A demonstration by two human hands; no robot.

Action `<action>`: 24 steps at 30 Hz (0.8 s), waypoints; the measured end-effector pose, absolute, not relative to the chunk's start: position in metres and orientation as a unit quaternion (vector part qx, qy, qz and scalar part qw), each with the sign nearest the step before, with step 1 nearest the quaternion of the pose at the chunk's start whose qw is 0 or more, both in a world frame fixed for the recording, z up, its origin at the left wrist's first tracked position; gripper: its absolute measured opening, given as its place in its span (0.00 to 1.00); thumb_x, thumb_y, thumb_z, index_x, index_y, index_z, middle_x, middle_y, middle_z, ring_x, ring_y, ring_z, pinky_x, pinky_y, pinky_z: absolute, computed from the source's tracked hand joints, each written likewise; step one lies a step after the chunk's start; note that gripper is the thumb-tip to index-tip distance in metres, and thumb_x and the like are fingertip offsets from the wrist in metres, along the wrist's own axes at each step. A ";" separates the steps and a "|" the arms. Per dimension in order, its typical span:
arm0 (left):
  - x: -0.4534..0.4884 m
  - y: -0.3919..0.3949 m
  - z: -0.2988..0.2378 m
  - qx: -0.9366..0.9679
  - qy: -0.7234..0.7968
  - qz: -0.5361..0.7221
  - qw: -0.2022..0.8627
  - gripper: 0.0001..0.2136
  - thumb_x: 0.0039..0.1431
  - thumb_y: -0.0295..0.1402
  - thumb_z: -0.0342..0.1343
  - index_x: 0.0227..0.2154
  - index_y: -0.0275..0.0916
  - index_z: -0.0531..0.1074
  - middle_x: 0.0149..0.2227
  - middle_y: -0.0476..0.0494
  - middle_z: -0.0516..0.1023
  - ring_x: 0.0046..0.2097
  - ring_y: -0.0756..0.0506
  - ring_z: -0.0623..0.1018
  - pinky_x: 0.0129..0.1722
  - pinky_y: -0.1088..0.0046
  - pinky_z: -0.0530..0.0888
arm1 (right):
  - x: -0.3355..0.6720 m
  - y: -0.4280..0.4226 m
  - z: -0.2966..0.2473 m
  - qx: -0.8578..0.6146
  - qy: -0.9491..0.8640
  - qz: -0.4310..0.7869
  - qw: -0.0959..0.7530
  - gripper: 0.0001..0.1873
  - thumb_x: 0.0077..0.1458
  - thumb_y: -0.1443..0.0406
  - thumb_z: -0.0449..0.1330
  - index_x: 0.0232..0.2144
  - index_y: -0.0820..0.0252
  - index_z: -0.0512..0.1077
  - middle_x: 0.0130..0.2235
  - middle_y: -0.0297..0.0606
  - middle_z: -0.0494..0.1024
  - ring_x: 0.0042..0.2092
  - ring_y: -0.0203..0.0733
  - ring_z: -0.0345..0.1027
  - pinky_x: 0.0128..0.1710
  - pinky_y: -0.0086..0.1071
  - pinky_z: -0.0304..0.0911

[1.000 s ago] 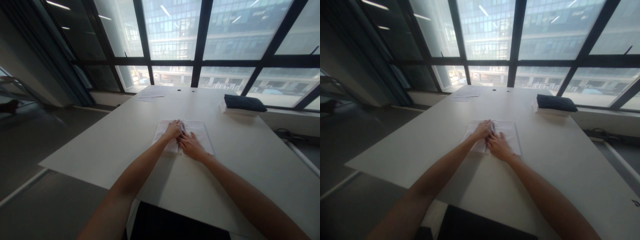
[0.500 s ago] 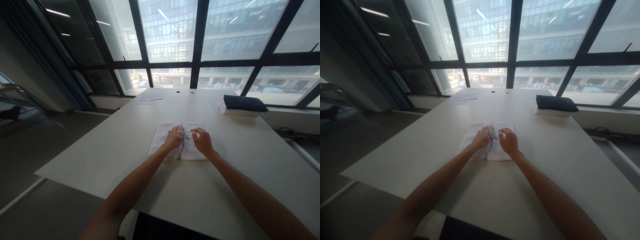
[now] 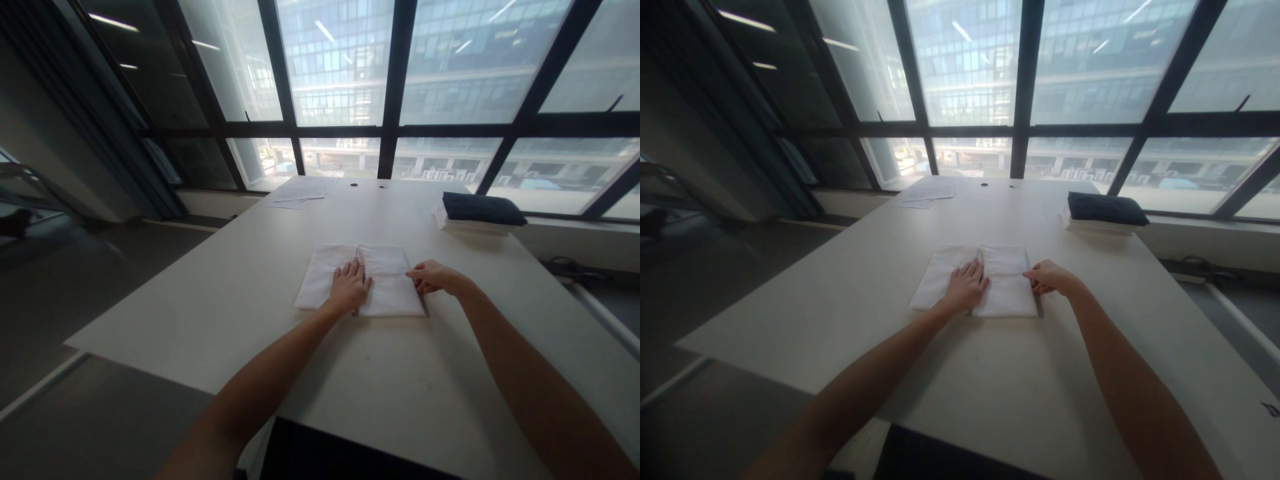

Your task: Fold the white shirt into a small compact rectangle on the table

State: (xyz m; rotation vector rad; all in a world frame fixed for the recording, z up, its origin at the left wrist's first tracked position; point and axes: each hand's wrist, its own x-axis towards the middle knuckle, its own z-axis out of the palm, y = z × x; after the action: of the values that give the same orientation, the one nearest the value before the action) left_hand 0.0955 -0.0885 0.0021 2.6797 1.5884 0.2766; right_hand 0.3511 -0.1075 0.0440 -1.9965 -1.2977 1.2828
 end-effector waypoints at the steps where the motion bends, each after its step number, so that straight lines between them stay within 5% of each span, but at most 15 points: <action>1: 0.096 -0.088 0.003 0.857 0.509 0.086 0.004 0.29 0.73 0.45 0.36 0.69 0.34 0.58 0.72 0.33 0.55 0.70 0.34 0.59 0.66 0.49 0.58 | 0.353 -0.107 0.042 -0.706 -0.467 0.483 0.224 0.10 0.57 0.63 0.67 0.31 0.65 0.74 0.25 0.36 0.76 0.23 0.32 0.69 0.19 0.21 0.64; 7: 0.097 -0.085 0.008 0.856 0.508 0.093 0.010 0.26 0.73 0.43 0.37 0.66 0.36 0.62 0.70 0.34 0.59 0.67 0.35 0.62 0.63 0.50 0.60 | 0.362 -0.107 0.032 -0.558 -0.463 0.627 0.284 0.17 0.48 0.65 0.71 0.42 0.63 0.77 0.37 0.38 0.80 0.29 0.30 0.69 0.24 0.19 0.65; 13: 0.096 -0.081 0.008 0.855 0.505 0.101 0.056 0.27 0.72 0.43 0.37 0.68 0.34 0.59 0.71 0.32 0.57 0.68 0.33 0.60 0.64 0.47 0.58 | 0.346 -0.113 0.050 -0.523 -0.499 0.609 0.327 0.20 0.49 0.63 0.70 0.46 0.61 0.76 0.39 0.38 0.80 0.29 0.32 0.68 0.23 0.20 0.64; 19: 0.095 -0.075 0.010 0.845 0.511 0.131 0.083 0.26 0.68 0.41 0.41 0.65 0.38 0.63 0.69 0.34 0.62 0.66 0.30 0.61 0.63 0.41 0.57 | 0.299 -0.116 0.070 -0.526 -0.483 0.577 0.397 0.17 0.48 0.64 0.67 0.42 0.62 0.75 0.26 0.30 0.74 0.22 0.30 0.63 0.18 0.21 0.57; 24: 0.085 -0.061 0.019 0.755 0.522 0.240 0.316 0.22 0.59 0.40 0.56 0.56 0.42 0.71 0.66 0.37 0.66 0.69 0.26 0.55 0.66 0.40 0.47 | 0.249 -0.109 0.094 -0.543 -0.462 0.547 0.439 0.09 0.46 0.67 0.63 0.33 0.61 0.72 0.20 0.25 0.68 0.18 0.28 0.57 0.14 0.21 0.50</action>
State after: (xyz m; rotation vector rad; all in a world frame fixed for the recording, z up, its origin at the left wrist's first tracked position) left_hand 0.0848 -0.0613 0.0187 1.9868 1.3753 0.6324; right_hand 0.2495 -0.1091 0.0938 -1.3496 -1.1491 1.3593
